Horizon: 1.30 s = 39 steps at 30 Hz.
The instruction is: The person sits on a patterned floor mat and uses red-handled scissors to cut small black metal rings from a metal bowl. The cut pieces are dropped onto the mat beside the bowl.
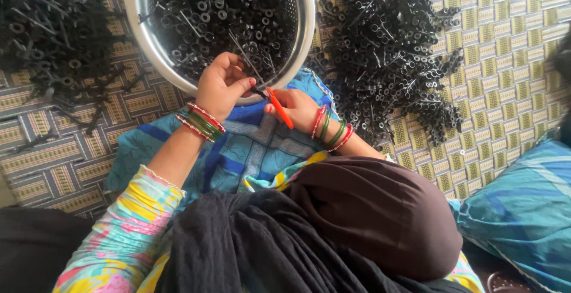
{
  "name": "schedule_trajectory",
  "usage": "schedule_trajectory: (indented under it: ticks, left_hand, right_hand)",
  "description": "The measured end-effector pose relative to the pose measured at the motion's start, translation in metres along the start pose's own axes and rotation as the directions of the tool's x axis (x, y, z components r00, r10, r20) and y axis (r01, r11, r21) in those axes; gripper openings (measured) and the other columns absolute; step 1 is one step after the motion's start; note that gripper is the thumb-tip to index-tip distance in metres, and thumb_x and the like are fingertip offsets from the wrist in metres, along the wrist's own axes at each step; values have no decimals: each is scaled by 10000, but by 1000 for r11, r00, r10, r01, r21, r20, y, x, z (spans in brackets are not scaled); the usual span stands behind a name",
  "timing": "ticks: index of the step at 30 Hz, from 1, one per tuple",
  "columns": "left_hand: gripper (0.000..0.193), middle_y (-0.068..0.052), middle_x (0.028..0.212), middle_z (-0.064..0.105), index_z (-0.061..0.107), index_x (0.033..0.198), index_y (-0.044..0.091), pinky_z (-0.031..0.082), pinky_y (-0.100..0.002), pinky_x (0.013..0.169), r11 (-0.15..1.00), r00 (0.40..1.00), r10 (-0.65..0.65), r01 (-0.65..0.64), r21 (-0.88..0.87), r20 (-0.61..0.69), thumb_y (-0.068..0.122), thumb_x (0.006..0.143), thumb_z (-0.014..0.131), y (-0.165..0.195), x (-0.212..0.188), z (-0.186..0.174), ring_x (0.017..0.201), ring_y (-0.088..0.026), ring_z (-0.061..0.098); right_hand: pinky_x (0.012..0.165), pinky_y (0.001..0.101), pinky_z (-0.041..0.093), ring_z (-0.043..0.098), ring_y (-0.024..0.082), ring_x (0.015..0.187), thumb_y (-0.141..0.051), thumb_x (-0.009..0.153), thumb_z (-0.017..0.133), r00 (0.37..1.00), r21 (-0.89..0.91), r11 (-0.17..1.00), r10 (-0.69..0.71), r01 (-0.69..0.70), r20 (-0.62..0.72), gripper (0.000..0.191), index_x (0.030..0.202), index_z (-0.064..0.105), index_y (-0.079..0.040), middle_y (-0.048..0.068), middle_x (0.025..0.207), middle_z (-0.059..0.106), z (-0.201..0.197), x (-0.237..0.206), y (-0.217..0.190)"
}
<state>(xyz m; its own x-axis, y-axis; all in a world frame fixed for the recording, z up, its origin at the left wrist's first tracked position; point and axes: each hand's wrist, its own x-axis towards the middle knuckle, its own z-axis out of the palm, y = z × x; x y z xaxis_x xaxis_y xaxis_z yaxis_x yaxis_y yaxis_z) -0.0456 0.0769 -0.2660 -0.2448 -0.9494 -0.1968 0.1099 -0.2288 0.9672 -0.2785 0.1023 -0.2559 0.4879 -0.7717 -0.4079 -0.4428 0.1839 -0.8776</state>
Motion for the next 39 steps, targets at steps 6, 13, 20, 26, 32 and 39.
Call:
schedule_trajectory:
  ticks: [6,13,20,26,32,39]
  left_hand:
    - [302,-15,885,667,560,1166,41,617,-257,713,1000,1000,-5,5,13,-17,-37,923,720,8,-2,2,796,-93,684]
    - [417,-4,810,647,542,1221,77,547,-250,659,939,999,21,-34,342,41,-25,873,747,29,-11,3,744,-104,666]
    - [278,-50,932,690,523,1276,53,608,-287,742,996,979,45,-61,-73,-201,41,1032,656,60,-27,-67,840,-172,725]
    - [427,-60,1210,571,483,1339,66,602,-274,826,987,843,162,-127,103,-513,116,988,722,54,-40,-95,982,-126,625]
    - [474,-78,1140,577,573,1179,69,546,-368,834,657,937,350,-253,711,10,172,812,854,0,-98,-6,996,-249,627]
    - [783,-122,1211,601,611,1253,60,459,-487,967,445,912,280,-399,802,299,599,718,798,13,-115,-6,1132,-370,587]
  right_hand:
    - [544,316,401,506,114,577,-471,944,719,997,-234,972,-33,18,-64,462,884,694,-14,13,623,561,3,5,4]
    - [531,240,432,530,43,567,-399,953,660,997,303,951,34,-53,68,333,1107,699,-106,-67,638,566,2,1,-5]
    - [463,238,366,500,58,480,-256,1020,636,998,345,937,66,-56,-17,269,896,705,-28,-26,570,565,4,10,13]
    - [508,249,375,495,81,506,-343,1064,551,997,414,908,-27,58,-79,427,719,581,-92,24,569,597,-1,5,24]
    - [602,254,383,512,105,609,-389,1076,480,997,446,892,-59,75,-50,461,744,592,-91,47,621,616,-2,-8,20]
    - [622,256,401,534,113,619,-386,1081,462,997,427,902,-46,65,-55,452,759,584,-92,48,642,621,0,-24,16]
